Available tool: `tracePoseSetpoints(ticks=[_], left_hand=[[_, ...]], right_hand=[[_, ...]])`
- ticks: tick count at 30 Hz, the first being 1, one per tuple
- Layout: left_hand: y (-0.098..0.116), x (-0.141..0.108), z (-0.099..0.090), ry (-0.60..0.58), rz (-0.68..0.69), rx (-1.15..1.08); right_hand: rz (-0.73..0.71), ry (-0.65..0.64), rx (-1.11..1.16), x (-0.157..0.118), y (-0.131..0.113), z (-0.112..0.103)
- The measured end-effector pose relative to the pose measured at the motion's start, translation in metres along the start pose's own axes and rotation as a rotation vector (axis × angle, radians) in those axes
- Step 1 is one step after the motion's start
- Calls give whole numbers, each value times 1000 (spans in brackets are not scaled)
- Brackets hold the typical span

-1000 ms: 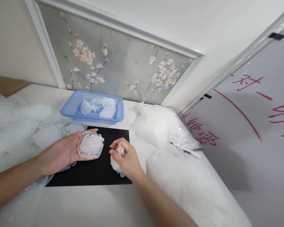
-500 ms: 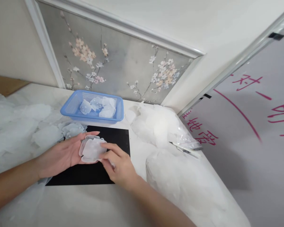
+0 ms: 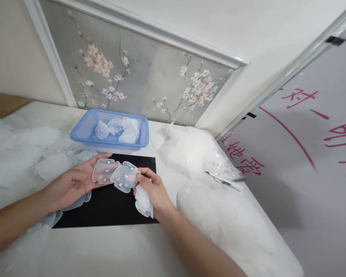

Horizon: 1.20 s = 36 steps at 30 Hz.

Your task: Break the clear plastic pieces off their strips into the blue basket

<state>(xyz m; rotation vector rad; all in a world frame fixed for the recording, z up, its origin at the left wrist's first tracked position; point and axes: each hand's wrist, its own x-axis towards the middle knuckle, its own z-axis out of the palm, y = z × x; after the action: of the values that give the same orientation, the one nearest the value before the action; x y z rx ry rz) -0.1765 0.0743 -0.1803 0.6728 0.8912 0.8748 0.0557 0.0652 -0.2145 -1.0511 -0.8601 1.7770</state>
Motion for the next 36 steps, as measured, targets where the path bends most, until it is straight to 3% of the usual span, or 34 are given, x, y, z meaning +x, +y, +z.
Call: tracePoseSetpoints(ticks=[10, 15, 21, 27, 32, 36], left_hand=[[-1, 2, -2, -70, 5, -38], [-4, 0, -5, -149, -2, -62], [-5, -4, -3, -244, -21, -43], [-4, -8, 0, -284, -42, -3], [-8, -11, 1, -321, -57, 1], [-11, -12, 1, -415, -42, -10]], right_hand=[[-51, 32, -2, 3, 4, -3], [-248, 10, -248, 1, 4, -5], [-590, 78, -809, -14, 2, 1], [-981, -74, -1068, -11, 15, 0], [-1073, -136, -1176, -8, 15, -1], [-1108, -138, -1181, -8, 14, -2]])
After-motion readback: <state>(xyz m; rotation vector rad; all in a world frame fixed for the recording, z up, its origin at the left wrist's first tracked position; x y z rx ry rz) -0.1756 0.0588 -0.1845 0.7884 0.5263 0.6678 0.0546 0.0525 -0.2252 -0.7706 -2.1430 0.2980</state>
